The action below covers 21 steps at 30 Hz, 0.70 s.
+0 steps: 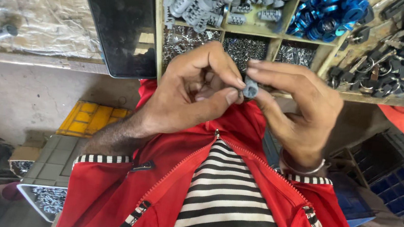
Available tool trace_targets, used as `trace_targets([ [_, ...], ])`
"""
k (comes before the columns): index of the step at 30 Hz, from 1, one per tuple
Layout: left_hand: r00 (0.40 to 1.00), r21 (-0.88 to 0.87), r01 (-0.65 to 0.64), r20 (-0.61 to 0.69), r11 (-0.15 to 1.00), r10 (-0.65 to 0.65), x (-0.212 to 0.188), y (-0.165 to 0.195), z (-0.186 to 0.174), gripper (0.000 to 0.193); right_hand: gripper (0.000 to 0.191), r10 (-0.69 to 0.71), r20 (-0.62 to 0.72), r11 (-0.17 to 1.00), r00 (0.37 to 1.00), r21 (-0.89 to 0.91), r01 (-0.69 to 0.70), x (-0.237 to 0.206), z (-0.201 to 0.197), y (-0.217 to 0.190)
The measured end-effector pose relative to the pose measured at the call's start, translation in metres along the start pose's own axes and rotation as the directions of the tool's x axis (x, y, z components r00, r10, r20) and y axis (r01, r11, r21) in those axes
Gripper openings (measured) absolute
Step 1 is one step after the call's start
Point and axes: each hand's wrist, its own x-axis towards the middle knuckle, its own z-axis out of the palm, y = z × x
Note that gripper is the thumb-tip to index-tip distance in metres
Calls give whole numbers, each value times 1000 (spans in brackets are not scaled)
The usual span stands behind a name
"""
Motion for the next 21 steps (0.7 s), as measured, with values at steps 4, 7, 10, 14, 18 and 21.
trace_targets([
  [4,999,167,-37,19,985,34,3,-1,3,19,24,30,-113,989,993,145,-14,-23,15,18],
  [7,1000,181,11,18,983,-15,2,2,1,17,27,-14,-122,996,992,83,25,-29,16,25],
  [10,999,198,30,6,980,-32,1,5,0,15,33,-72,-152,997,986,-31,68,-29,16,28],
  [14,999,237,46,-3,970,-46,3,8,1,18,34,-160,-122,987,980,-50,155,-24,17,30],
  [18,988,249,153,-40,956,-147,5,12,3,20,32,-235,-168,971,957,-76,225,-24,21,30],
  [21,984,265,180,-52,947,-173,6,14,5,21,31,-283,-185,955,941,-144,259,-24,25,30],
])
